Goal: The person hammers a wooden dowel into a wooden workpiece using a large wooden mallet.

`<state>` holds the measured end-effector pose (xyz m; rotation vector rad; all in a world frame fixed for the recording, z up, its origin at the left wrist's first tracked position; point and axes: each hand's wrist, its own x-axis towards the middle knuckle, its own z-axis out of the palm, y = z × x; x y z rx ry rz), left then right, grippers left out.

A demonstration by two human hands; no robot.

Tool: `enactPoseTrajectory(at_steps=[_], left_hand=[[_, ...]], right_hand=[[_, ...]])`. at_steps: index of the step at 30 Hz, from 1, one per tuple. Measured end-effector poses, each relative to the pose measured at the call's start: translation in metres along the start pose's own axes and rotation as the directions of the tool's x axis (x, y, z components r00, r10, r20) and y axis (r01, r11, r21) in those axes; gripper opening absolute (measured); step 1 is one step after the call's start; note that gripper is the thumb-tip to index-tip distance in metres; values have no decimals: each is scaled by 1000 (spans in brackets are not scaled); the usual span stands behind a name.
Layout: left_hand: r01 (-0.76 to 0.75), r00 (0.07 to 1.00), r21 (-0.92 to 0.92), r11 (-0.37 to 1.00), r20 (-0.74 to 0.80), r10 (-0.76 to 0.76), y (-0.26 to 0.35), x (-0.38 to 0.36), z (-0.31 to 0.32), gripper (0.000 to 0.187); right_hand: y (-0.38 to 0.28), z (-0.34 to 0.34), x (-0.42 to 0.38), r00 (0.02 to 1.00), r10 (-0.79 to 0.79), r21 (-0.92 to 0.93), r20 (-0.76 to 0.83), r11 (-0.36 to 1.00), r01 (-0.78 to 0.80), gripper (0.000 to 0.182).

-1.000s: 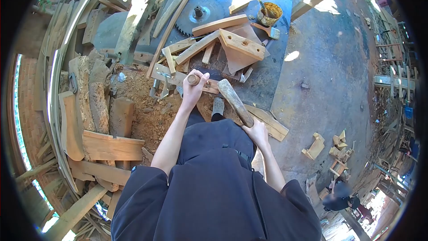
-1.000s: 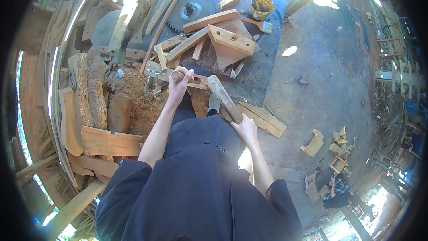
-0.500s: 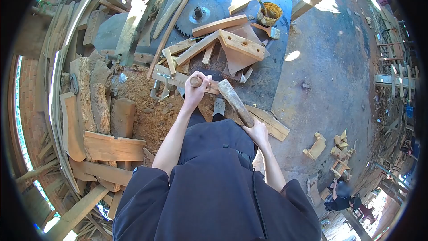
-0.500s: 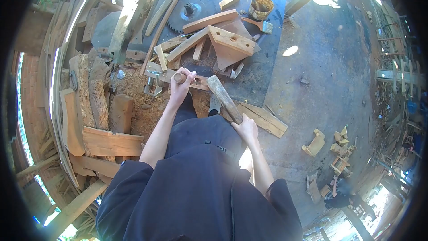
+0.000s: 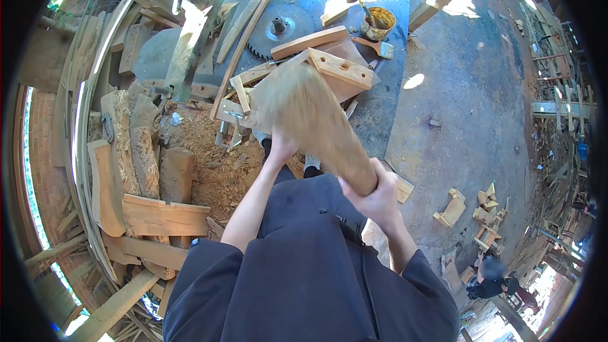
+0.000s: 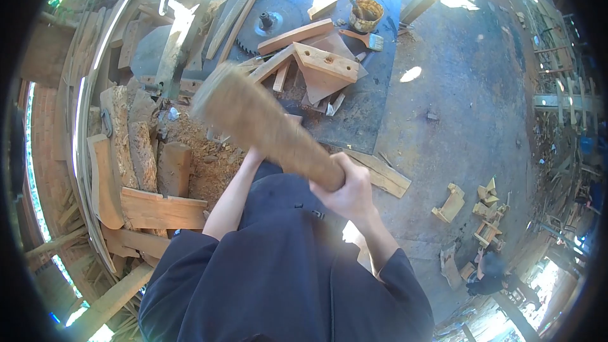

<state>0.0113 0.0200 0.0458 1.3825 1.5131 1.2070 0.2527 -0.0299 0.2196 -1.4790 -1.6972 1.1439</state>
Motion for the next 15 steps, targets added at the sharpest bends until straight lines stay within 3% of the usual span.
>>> enactPoseTrajectory(at_steps=[1,2,4,5,8,10,12,13,14,15], left_hand=[[-21,1000,47,999,-12,21,2,-2,3,23],[-22,1000,47,999,-12,23,-8,-2,7,23],[57,998,-287,956,5,-58,-23,1,18,26],[54,999,-243,969,10,-53,4,2,14,27],[-46,999,-94,994,-16,45,-3,5,16,32],[-17,999,-55,998,-46,14,17,1,15,35],[144,987,-192,971,-40,-154,21,-1,16,31],[157,987,-126,980,-22,-161,6,-2,16,30],[23,1000,-578,816,-4,-30,-22,1,26,27],[18,1000,-316,949,-17,-25,-23,-1,25,26]], right_hand=[[-2,1,-5,989,-147,82,-17,986,148,44],[5,8,-7,989,-148,82,-18,985,149,44],[40,30,-8,981,123,-357,149,932,-63,45],[54,32,-7,982,129,-521,142,853,-36,47],[19,8,-1,985,51,-483,168,875,37,47],[4,3,-9,991,-25,-408,131,910,77,44],[6,9,-21,984,-162,-78,79,983,168,43],[23,18,-23,992,-107,-118,60,987,113,42],[30,21,-19,992,-113,-120,61,985,120,42],[31,20,-8,996,26,-278,80,960,-3,42]])
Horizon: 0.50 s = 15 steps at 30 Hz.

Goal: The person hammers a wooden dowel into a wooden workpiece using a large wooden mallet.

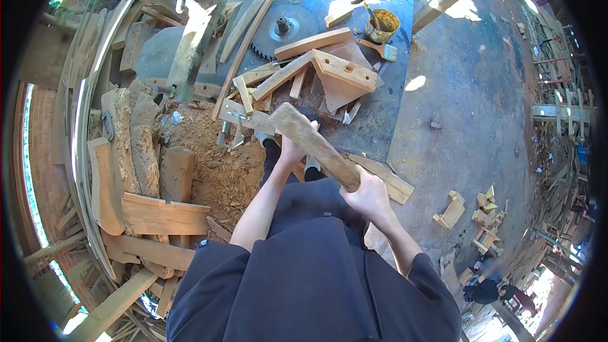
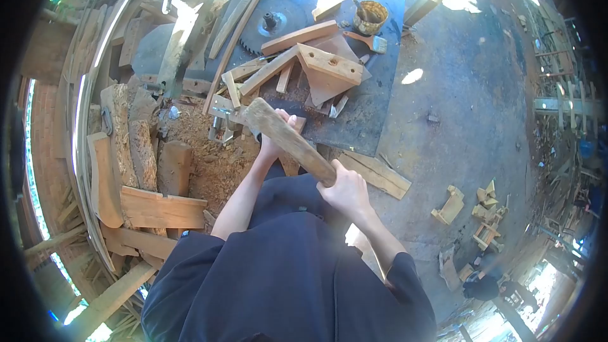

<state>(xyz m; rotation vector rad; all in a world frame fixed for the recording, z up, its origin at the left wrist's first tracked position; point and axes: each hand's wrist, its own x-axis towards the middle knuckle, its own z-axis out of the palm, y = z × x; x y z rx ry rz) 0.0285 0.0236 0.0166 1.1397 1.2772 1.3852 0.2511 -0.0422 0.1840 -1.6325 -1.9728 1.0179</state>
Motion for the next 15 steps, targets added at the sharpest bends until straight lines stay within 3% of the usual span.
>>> enactPoseTrajectory(at_steps=[1,3,5,7,8,9,10,11,12,14,15], left_hand=[[-4,1000,296,955,-2,4,7,-3,-5,25],[-118,993,323,939,22,118,-35,6,-13,17],[-189,982,337,922,83,171,-41,-15,-15,11],[77,997,191,979,5,-79,-5,1,-8,15],[210,976,349,913,-19,-217,-39,-6,-7,27],[208,977,348,914,-23,-213,-33,-6,-10,27],[55,997,277,959,35,-67,-28,-3,-13,13],[-96,992,200,975,96,78,-22,-4,-17,17],[-185,977,219,958,-61,203,5,5,-3,24],[-154,983,258,954,-58,174,21,12,0,23],[-109,992,290,951,-35,124,24,3,-1,23]], right_hand=[[-3,0,5,989,145,-146,32,979,-139,42],[-21,-24,6,998,61,-211,-13,976,-62,41],[-43,-42,-5,982,-78,61,-172,994,89,41],[-14,-25,-4,983,-86,67,-165,993,98,39],[6,-7,-6,985,-85,89,-150,991,99,38],[7,1,-2,987,-85,110,-133,989,100,36],[11,5,8,990,133,-167,39,978,-125,35],[12,6,2,990,134,-161,35,979,-127,35],[-4,-3,1,993,108,-29,-48,994,-109,34],[-31,-27,7,979,115,258,-169,964,-69,33],[-25,-19,-6,978,133,264,-162,961,-87,33]])
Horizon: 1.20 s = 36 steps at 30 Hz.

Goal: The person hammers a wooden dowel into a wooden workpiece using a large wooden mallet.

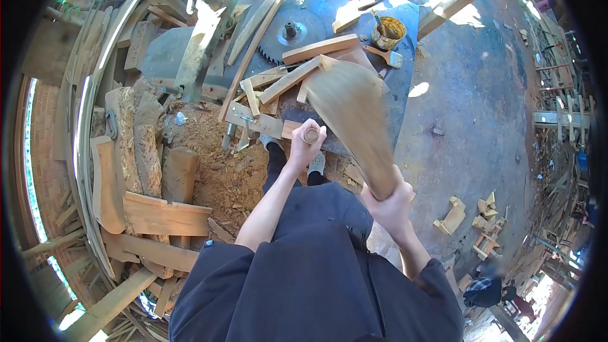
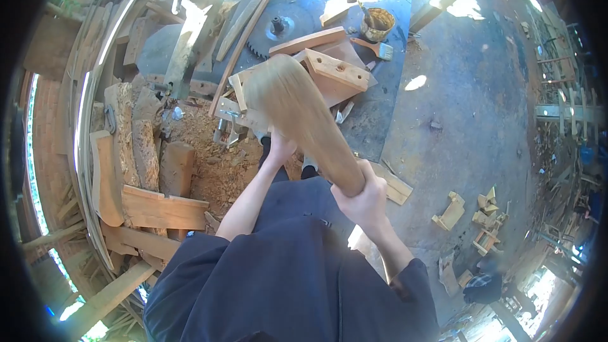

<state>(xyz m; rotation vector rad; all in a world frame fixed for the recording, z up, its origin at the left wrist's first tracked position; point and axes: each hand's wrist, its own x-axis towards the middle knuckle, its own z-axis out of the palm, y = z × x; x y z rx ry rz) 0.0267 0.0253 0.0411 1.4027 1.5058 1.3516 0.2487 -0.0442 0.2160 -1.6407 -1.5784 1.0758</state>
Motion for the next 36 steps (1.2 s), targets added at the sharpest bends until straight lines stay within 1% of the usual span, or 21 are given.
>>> enactPoseTrajectory(at_steps=[2,5,6,7,8,10,11,12,14,15,17,20,22,24,26,27,29,32,33,35,36], left_hand=[[69,995,-107,992,83,-60,-20,-5,5,19],[122,990,-40,992,69,-119,-64,-21,20,9],[-69,996,64,996,64,65,-47,-19,9,7],[-266,964,166,949,59,260,-39,-7,6,8],[-269,963,172,948,39,267,-32,7,8,8],[-56,997,-153,987,46,64,-30,-13,14,9],[171,985,-280,945,64,-160,-46,-15,24,16],[71,992,29,997,107,-74,-8,-2,11,21],[26,991,41,999,129,-32,-39,-10,21,19],[36,992,32,999,119,-39,-41,-15,23,19],[70,980,-101,992,195,-49,-50,-11,26,17],[16,995,-7,1000,94,-16,-16,-18,22,17],[155,971,-148,977,205,-123,-31,-8,13,18],[-74,997,12,997,25,74,-38,-10,29,24],[-28,997,-38,999,72,30,-50,-13,37,24],[-87,996,-16,996,34,87,-54,-9,38,17],[-109,994,10,994,27,109,-46,-23,34,12],[102,989,25,995,105,-104,-22,-8,21,15],[11,994,4,1000,110,-12,-22,-7,23,17],[-81,986,-73,994,143,91,-21,-12,30,23],[-263,963,44,964,78,259,-32,-18,45,25]], right_hand=[[36,6,0,932,-337,175,-133,918,357,29],[40,3,13,985,-144,-198,93,967,160,31],[36,6,14,989,42,-399,141,917,18,32],[28,-2,16,992,-16,-421,128,905,69,34],[19,-8,25,990,-35,-423,138,901,91,34],[-11,-11,3,985,-165,-20,-54,986,164,46],[2,0,-2,940,-301,36,-164,950,310,46],[21,9,1,937,-309,35,-165,947,318,46],[59,17,5,985,-88,-406,149,903,142,44],[55,20,8,989,9,-482,149,874,65,43],[43,5,8,985,-76,-444,153,886,137,43],[23,3,-11,984,-156,-255,89,951,174,39],[49,19,-18,980,-196,77,-43,977,199,37],[64,24,0,974,125,-377,186,925,-47,35],[70,13,0,987,6,-443,163,894,68,34],[59,7,8,986,-5,-445,167,892,80,34],[36,5,-8,997,-24,-51,72,998,28,34],[75,29,-17,1000,-7,39,7,999,7,36],[83,30,-4,962,209,-299,177,942,-150,39],[93,27,-12,985,148,-271,85,955,-120,41],[89,20,-2,996,54,-240,71,970,-36,39]])
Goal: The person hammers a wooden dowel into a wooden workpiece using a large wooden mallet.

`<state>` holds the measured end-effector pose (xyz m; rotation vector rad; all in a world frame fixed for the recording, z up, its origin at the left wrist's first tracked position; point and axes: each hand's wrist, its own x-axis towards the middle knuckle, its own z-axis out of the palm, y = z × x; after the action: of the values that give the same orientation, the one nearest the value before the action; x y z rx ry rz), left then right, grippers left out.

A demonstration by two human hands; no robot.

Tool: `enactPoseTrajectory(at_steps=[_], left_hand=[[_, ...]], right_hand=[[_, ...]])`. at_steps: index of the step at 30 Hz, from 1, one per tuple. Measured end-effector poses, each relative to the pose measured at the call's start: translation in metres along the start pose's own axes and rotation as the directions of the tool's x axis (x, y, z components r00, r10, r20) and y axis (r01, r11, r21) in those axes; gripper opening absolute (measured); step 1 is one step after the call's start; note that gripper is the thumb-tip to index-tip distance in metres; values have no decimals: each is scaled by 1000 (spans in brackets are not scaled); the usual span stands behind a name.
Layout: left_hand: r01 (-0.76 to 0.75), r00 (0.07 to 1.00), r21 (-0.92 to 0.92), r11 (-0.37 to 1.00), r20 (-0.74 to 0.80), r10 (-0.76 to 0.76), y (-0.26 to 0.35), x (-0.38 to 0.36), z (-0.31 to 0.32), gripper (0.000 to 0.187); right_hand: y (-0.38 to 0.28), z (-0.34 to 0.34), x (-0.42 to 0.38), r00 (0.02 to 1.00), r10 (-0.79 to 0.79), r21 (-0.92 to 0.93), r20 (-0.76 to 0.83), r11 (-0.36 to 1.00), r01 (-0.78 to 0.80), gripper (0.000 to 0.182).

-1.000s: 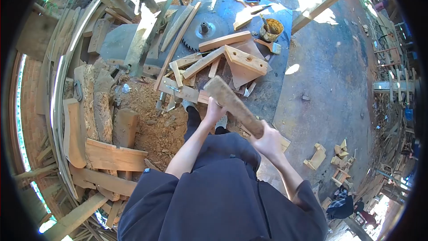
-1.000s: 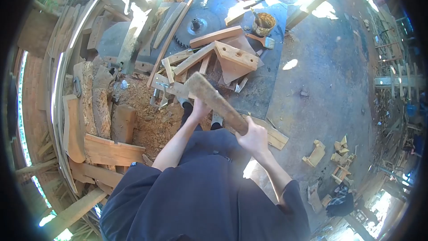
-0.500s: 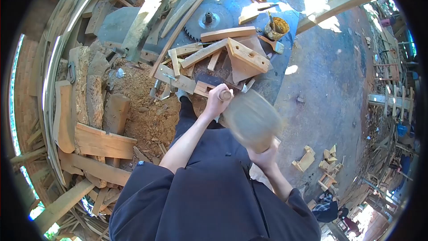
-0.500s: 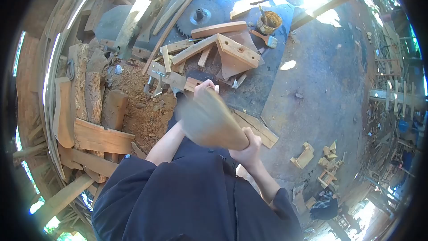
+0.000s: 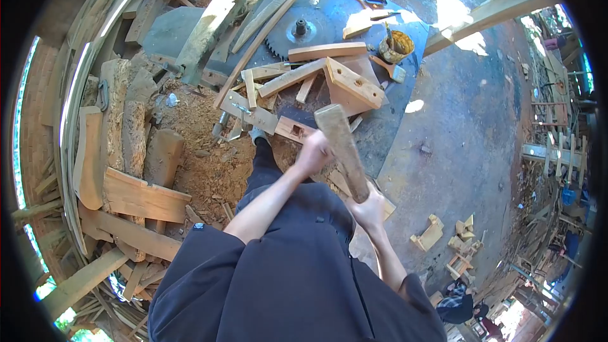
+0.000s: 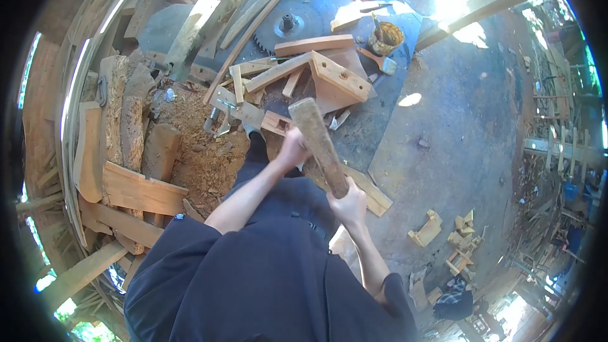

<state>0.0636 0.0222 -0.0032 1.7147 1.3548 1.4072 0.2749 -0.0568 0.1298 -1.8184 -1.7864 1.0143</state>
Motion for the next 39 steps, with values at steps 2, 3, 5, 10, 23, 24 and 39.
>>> enactPoseTrajectory(at_steps=[2,3,5,10,23,24,39], left_hand=[[-86,983,93,992,167,70,12,-18,11,26],[-89,981,108,990,179,69,14,-23,14,26],[-55,987,113,992,154,37,2,-14,13,26],[141,990,6,990,-17,-141,9,2,-14,20],[404,889,-322,856,-85,-451,1,27,-81,26],[413,886,-316,854,-76,-457,3,27,-81,26],[400,905,-294,868,-25,-425,5,25,-76,25]], right_hand=[[-30,-18,-13,996,21,88,-81,996,-14,37],[-38,-28,-7,984,10,164,-177,986,19,34],[-32,-43,-15,976,-26,211,-217,975,73,28],[-35,-54,-26,948,27,247,-317,967,55,18],[53,0,-6,893,440,-294,94,869,-397,46],[52,2,-5,887,450,-400,100,835,-379,49],[54,19,-9,859,470,-409,203,838,-362,48]])
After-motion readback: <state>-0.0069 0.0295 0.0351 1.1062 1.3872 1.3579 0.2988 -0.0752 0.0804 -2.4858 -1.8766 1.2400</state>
